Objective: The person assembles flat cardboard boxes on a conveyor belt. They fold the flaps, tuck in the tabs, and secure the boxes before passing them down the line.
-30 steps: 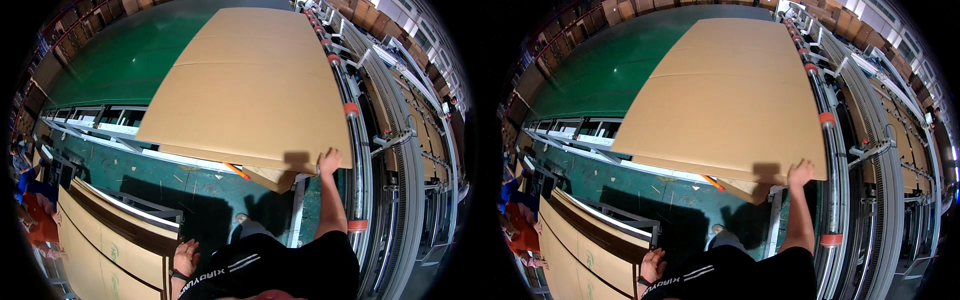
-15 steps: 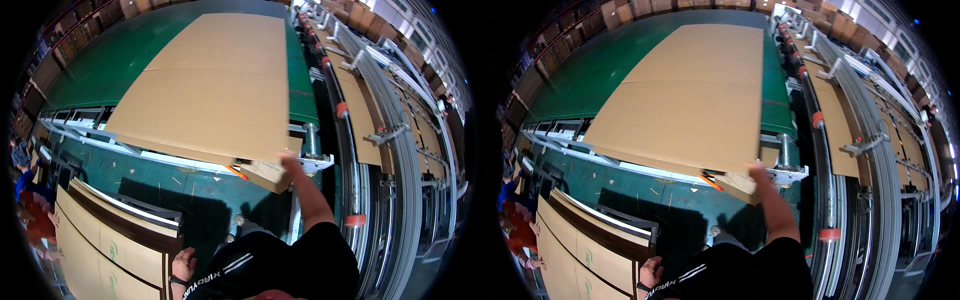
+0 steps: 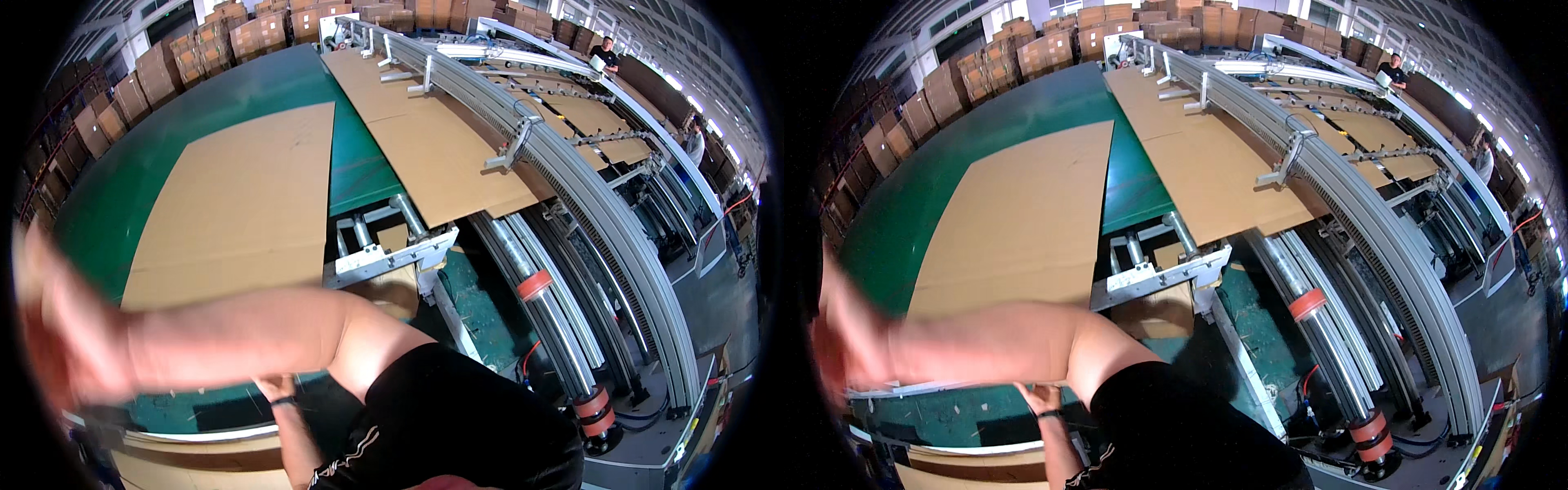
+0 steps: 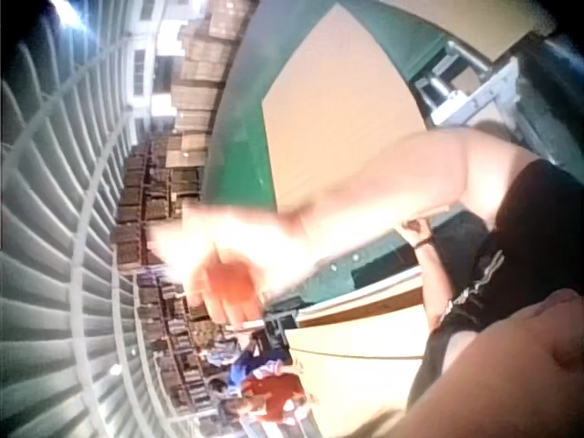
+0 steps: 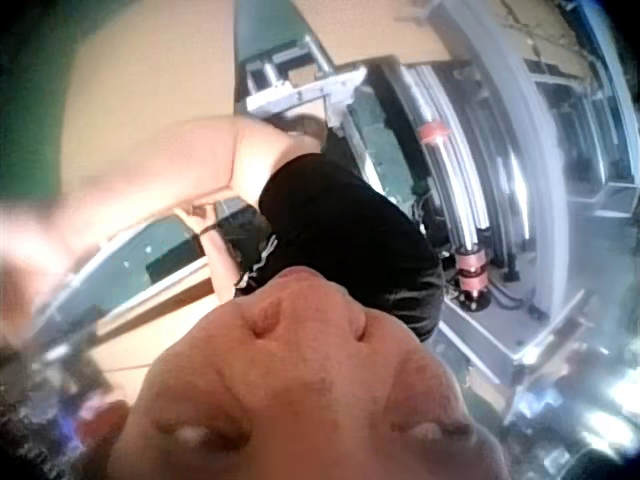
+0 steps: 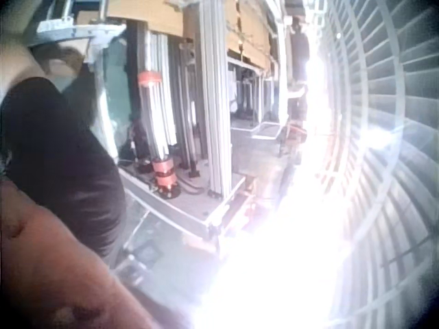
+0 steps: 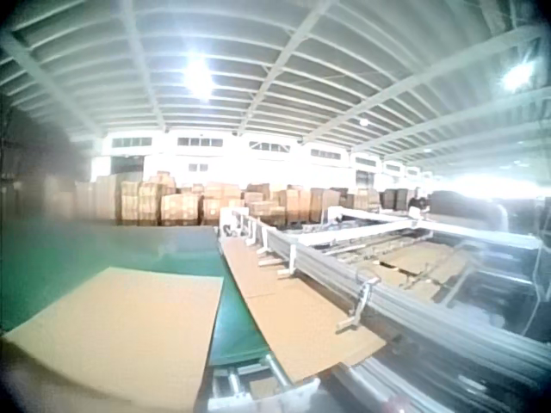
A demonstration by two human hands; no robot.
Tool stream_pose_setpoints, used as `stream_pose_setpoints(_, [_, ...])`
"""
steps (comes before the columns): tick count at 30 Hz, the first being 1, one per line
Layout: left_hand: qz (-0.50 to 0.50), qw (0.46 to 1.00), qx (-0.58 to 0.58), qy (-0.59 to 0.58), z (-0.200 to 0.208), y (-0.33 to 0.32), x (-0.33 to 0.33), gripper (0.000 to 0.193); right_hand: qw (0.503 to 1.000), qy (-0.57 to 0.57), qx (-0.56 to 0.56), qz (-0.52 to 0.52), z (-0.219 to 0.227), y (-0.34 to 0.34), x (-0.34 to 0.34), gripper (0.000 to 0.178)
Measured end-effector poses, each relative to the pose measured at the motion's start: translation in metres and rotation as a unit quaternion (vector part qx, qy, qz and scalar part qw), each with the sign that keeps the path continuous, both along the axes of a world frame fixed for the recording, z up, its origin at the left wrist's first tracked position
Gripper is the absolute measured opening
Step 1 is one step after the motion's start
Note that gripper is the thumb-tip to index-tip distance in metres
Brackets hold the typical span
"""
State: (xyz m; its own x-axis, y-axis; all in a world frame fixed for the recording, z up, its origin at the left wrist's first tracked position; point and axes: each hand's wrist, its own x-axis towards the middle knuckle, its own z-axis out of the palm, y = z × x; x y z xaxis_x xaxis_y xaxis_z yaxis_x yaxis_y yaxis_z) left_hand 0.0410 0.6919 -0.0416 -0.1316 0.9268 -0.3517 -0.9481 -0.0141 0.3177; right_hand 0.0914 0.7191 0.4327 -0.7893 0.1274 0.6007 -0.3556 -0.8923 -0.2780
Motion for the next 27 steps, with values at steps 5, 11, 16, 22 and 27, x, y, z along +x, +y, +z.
stream_pose_setpoints(5, [0.083, 0.990, -0.012, 0.111, -0.067, -0.020, -0.031, 0.052, 0.912, -0.114, -0.003, -0.394, -0.121, 0.231, 0.045, 0.086])
stream_pose_setpoints(11, [0.193, 0.944, -0.134, 0.232, -0.045, 0.016, -0.051, 0.039, 0.371, -0.468, 0.470, -0.650, -0.447, 0.320, 0.092, 0.071])
stream_pose_setpoints(16, [0.282, 0.856, -0.214, 0.378, 0.027, 0.005, -0.082, 0.028, 0.325, -0.635, 0.368, -0.597, -0.493, 0.308, 0.076, 0.091])
stream_pose_setpoints(22, [0.279, 0.863, -0.257, 0.334, 0.143, -0.140, -0.110, 0.029, 0.814, -0.485, -0.140, -0.288, -0.474, 0.302, 0.066, 0.068])
stream_pose_setpoints(27, [0.335, 0.783, -0.335, 0.404, 0.242, -0.261, -0.085, 0.033, 0.878, -0.371, -0.041, -0.300, -0.422, 0.221, 0.052, 0.038])
